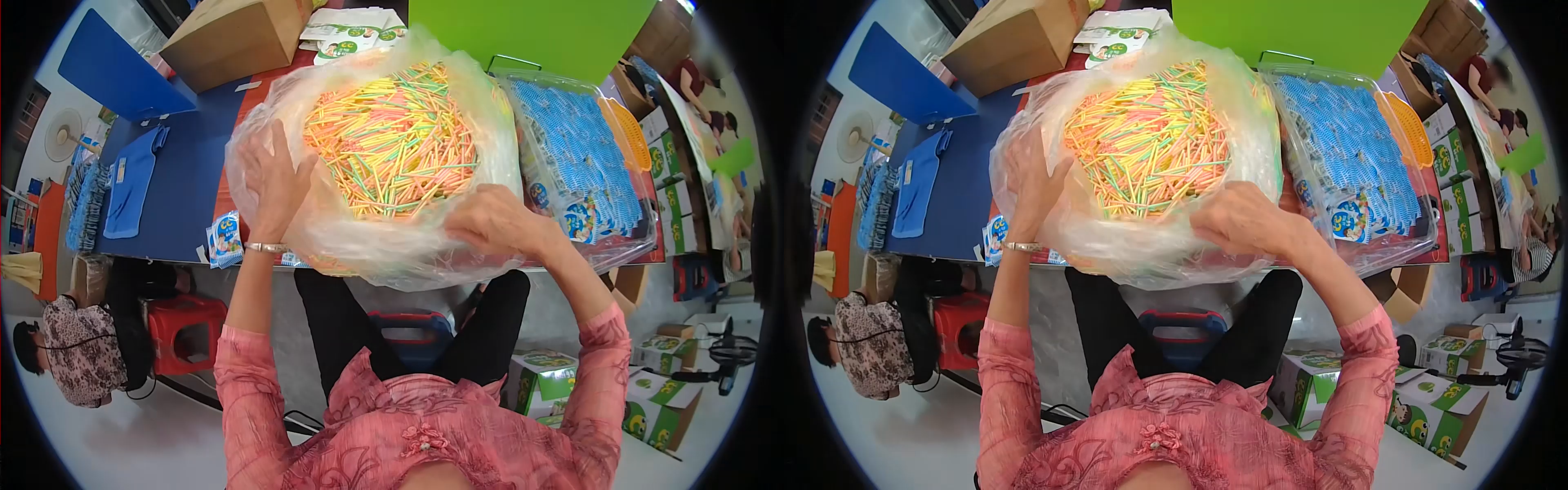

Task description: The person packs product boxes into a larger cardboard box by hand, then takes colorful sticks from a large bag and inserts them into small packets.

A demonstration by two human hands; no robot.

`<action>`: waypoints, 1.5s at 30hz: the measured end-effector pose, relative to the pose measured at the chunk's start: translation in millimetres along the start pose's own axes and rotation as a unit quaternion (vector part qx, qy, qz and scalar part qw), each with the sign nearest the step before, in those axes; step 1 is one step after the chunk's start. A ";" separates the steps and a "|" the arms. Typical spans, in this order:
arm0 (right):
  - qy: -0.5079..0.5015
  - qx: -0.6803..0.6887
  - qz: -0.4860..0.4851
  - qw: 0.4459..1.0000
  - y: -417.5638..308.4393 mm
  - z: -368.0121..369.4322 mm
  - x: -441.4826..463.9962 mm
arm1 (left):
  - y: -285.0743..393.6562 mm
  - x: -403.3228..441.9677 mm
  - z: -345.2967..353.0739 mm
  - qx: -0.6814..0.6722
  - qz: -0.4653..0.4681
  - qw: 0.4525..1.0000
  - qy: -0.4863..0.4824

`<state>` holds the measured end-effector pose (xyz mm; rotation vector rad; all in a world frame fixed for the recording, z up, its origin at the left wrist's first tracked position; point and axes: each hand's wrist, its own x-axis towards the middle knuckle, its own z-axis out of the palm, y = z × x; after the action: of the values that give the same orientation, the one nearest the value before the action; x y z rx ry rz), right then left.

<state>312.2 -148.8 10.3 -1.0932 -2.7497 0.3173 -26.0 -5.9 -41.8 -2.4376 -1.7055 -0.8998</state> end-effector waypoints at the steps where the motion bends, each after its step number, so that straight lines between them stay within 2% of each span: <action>1: 0.013 0.011 -0.005 1.000 -7.2 1.6 -6.4 | 4.7 -8.3 -7.0 0.005 -0.012 1.000 -0.016; 3: 0.040 0.031 -0.011 0.999 -17.8 5.7 -19.5 | 9.7 -24.0 -11.1 0.034 -0.030 0.998 -0.033; 5: -0.002 0.012 0.003 1.000 -21.2 11.5 -33.8 | 11.3 -37.2 -6.8 0.082 -0.046 0.995 -0.035; 8: -0.023 -0.001 0.025 0.999 -28.7 15.5 -45.5 | 8.6 -40.2 -10.6 0.155 -0.001 0.988 -0.026; 11: -0.019 -0.024 0.035 0.999 -31.9 25.3 -50.4 | 4.2 -40.2 -23.8 0.174 0.032 0.984 -0.032; 14: -0.022 -0.092 0.043 0.995 -31.7 60.7 -54.3 | -31.2 -54.7 -6.7 0.126 0.056 0.989 -0.047; 16: -0.011 -0.176 0.054 0.983 -37.4 72.8 -54.6 | -24.0 -59.6 -14.8 -0.099 -0.077 0.988 -0.093; 17: -0.004 -0.177 0.062 0.982 -40.3 75.6 -55.6 | -21.1 -63.2 -17.2 -0.213 -0.141 0.960 -0.116; 18: 0.001 -0.178 0.070 0.982 -43.8 77.2 -56.2 | -50.3 -79.0 11.7 -0.281 -0.117 0.952 -0.013; 21: 0.062 -0.154 0.071 0.984 -37.5 89.7 -62.5 | -48.2 -84.7 6.3 -0.391 -0.208 0.896 -0.031; 24: 0.115 -0.051 0.065 0.990 -30.2 65.7 -56.1 | -24.3 -60.5 -27.0 -0.153 -0.096 0.983 0.045; 27: 0.197 0.032 0.072 0.977 -39.0 15.5 -23.8 | 16.7 -22.4 -43.7 -0.022 0.097 0.988 0.118; 29: 0.274 0.055 0.095 0.955 -32.7 0.5 13.6 | 49.5 2.6 -37.0 -0.051 0.173 0.979 0.097; 30: 0.317 0.064 0.114 0.939 -24.6 -4.3 34.0 | 57.2 15.4 -25.3 -0.085 0.218 0.971 0.050; 31: 0.358 0.029 0.121 0.925 -11.1 -5.0 56.6 | 61.6 28.7 -12.4 -0.117 0.263 0.958 0.002; 32: 0.398 -0.004 0.128 0.908 8.1 -2.7 75.3 | 64.8 41.9 -2.4 -0.057 0.257 0.965 0.005; 34: 0.393 -0.108 0.177 0.896 53.5 1.6 98.3 | 65.7 66.6 15.9 0.063 0.239 0.969 0.005; 37: 0.383 -0.271 0.322 0.822 109.9 15.4 99.6 | 16.5 102.7 36.8 0.167 0.259 0.942 0.132; 40: 0.356 -0.249 0.383 0.815 135.7 36.8 71.3 | -1.8 96.0 26.7 0.183 0.010 0.983 0.011; 43: 0.331 -0.065 0.448 0.828 144.7 30.9 47.5 | -43.1 96.6 42.3 0.133 -0.149 0.980 -0.022; 44: 0.301 -0.053 0.499 0.811 141.2 24.4 44.1 | -52.1 93.2 41.1 0.106 -0.190 0.974 -0.063; 45: 0.309 -0.019 0.480 0.821 140.0 22.0 36.1 | -54.3 92.1 32.2 0.079 -0.231 0.964 -0.101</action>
<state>373.1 -27.5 -44.1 -2.0678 -1.4819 -0.0100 -38.0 105.1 -40.9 -2.1264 -2.3765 -0.5180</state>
